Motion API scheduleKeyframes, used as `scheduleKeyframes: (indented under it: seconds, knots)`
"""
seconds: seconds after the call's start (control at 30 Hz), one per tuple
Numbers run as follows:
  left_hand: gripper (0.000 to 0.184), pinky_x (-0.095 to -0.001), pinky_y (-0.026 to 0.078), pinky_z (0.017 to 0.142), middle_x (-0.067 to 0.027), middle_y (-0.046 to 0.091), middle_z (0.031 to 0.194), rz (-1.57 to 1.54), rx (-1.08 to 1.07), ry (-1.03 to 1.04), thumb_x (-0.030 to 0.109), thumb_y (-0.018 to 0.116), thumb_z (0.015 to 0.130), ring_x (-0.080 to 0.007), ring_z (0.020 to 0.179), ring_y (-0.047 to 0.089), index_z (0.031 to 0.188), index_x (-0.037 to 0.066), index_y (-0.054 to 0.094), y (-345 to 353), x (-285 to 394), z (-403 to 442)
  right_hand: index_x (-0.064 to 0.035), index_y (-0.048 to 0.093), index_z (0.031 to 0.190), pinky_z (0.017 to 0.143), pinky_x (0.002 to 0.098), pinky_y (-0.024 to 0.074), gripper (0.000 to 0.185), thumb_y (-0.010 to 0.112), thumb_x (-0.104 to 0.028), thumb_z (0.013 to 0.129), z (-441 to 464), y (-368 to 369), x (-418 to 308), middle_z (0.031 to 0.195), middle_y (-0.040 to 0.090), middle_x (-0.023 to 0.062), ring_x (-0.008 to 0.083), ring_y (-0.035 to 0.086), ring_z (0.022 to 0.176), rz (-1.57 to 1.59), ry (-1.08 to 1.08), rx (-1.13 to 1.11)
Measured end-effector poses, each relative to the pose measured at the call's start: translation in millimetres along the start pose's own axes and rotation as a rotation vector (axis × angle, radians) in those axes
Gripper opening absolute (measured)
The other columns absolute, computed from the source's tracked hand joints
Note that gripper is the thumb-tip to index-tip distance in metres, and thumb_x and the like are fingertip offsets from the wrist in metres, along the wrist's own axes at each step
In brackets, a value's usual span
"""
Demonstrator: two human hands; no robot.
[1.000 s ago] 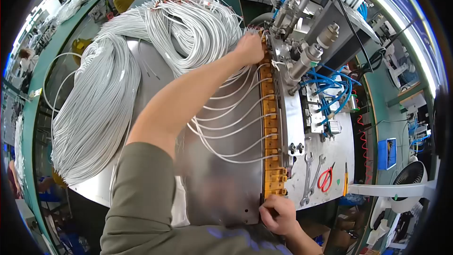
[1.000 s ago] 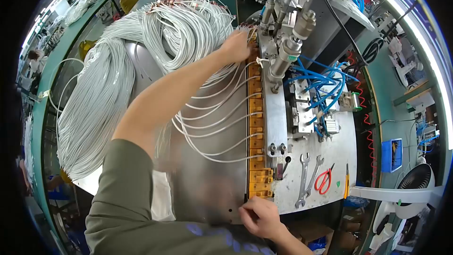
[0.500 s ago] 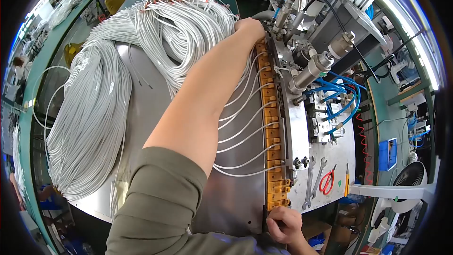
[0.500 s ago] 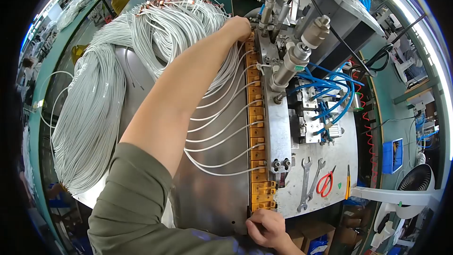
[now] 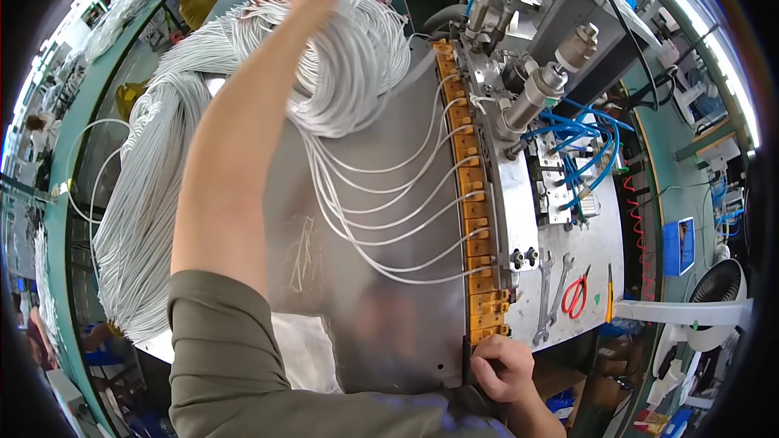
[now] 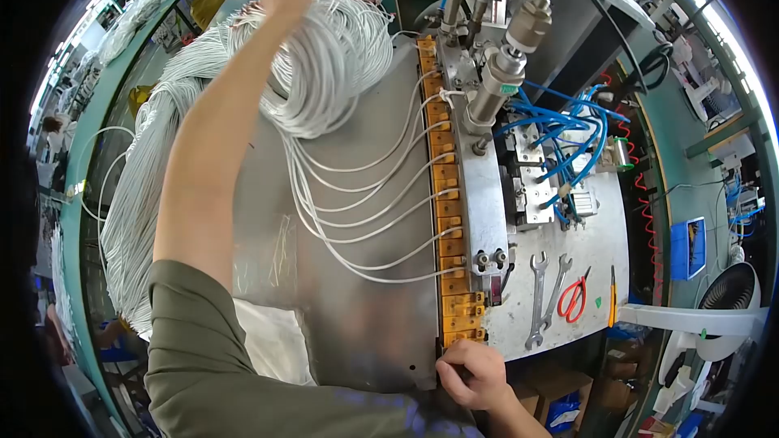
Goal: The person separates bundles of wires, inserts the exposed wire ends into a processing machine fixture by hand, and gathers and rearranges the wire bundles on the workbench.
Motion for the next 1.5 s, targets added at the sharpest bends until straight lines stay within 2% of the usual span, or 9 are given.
scheduleKeyframes:
  seconds: [0.03,0.1,0.2,0.43,0.57,0.7,0.8,0.9,1.5]
  knots:
    - [0.045,-0.0448,0.044,0.096,-0.0256,0.053,0.121,0.094,0.118,-0.035,0.017,0.06,0.077,-0.0434,0.111,0.051,0.117,-0.002,0.053,8,-49,11,-0.0012,0.058,0.076,0.048,0.0302,0.0422,0.01,0.066,0.005,0.072,0,0,0,0.063,0.056,0.0101,0.0233,0.055,0.052,0.001,0.006,0.002]
    - [0.049,-0.0419,0.036,0.102,-0.0233,0.053,0.124,0.541,-0.32,-0.332,0.027,0.056,0.082,-0.0376,0.12,0.046,0.123,-0.001,0.053,1,-73,9,-0.0014,0.058,0.076,0.047,0.0301,0.0411,0.01,0.065,0.005,0.073,0,2,-2,0.063,0.055,0.0097,0.023,0.054,0.051,-0.001,0.004,0.015]
    - [0.053,-0.0433,0.032,0.105,-0.0214,0.049,0.131,0.565,-0.186,-0.456,0.033,0.05,0.088,-0.035,0.125,0.04,0.129,-0.001,0.049,12,-64,5,-0.0015,0.058,0.076,0.047,0.0298,0.0402,0.01,0.065,0.005,0.073,-2,1,0,0.063,0.054,0.0096,0.0226,0.053,0.051,0.021,0.017,0.016]
    - [0.052,-0.0517,0.032,0.104,-0.0231,0.046,0.132,0.466,-0.274,0.389,0.043,0.051,0.089,-0.0351,0.127,0.04,0.128,0.009,0.053,-9,24,-77,-0.0005,0.058,0.077,0.048,0.0275,0.0397,0.007,0.064,0.003,0.077,-3,-3,4,0.065,0.056,0.0087,0.0177,0.054,0.053,0.139,0.11,-0.036]
    - [0.054,-0.0452,0.036,0.103,-0.0265,0.048,0.128,0.296,-0.671,0.501,0.034,0.058,0.086,-0.0369,0.123,0.045,0.126,-0.001,0.05,-16,73,-129,0.0009,0.058,0.076,0.047,0.0223,0.0381,0.009,0.058,0.002,0.085,5,-23,2,0.069,0.059,0.0053,0.0101,0.051,0.054,0.466,0.508,-0.153]
    - [0.042,-0.0396,0.047,0.093,-0.0217,0.056,0.121,0.314,-0.882,0.412,0.022,0.06,0.081,-0.0336,0.114,0.055,0.113,-0.005,0.059,42,73,-126,0.0,0.053,0.071,0.044,0.0241,0.0348,0.014,0.056,0.002,0.085,22,-53,31,0.066,0.055,0.0074,0.011,0.046,0.049,0.761,0.394,-0.068]
    - [0.036,-0.0395,0.051,0.087,-0.0181,0.06,0.12,0.494,-1.077,0.355,0.016,0.058,0.08,-0.0316,0.109,0.06,0.111,-0.001,0.063,55,90,-110,-0.0028,0.051,0.074,0.045,0.0222,0.0293,0.015,0.054,-0.007,0.088,27,-89,88,0.062,0.045,0.0005,0.0078,0.038,0.05,0.827,0.549,0.266]
    - [0.034,-0.0383,0.051,0.086,-0.0144,0.063,0.119,0.497,-1.093,0.421,0.014,0.056,0.081,-0.0295,0.108,0.062,0.112,0.005,0.065,77,82,-104,-0.006,0.049,0.075,0.046,0.0218,0.025,0.016,0.053,-0.011,0.09,33,-101,94,0.06,0.036,-0.0035,0.0069,0.033,0.052,0.914,0.629,0.557]
    - [0.028,-0.0409,0.053,0.084,-0.0159,0.065,0.112,0.529,-0.896,0.189,0.014,0.06,0.082,-0.03,0.104,0.064,0.107,0.006,0.067,123,73,-94,0.0012,0.062,0.084,0.052,0.0218,0.0389,0.005,0.063,-0.004,0.085,-16,0,-10,0.07,0.059,0.0005,0.0056,0.049,0.058,0.361,0.551,-0.05]
Point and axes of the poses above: each hand's wrist, its own z-axis towards the middle knuckle, its own y-axis out of the palm, x = y × z, the point moved 2 cm from there along z, towards the middle knuckle
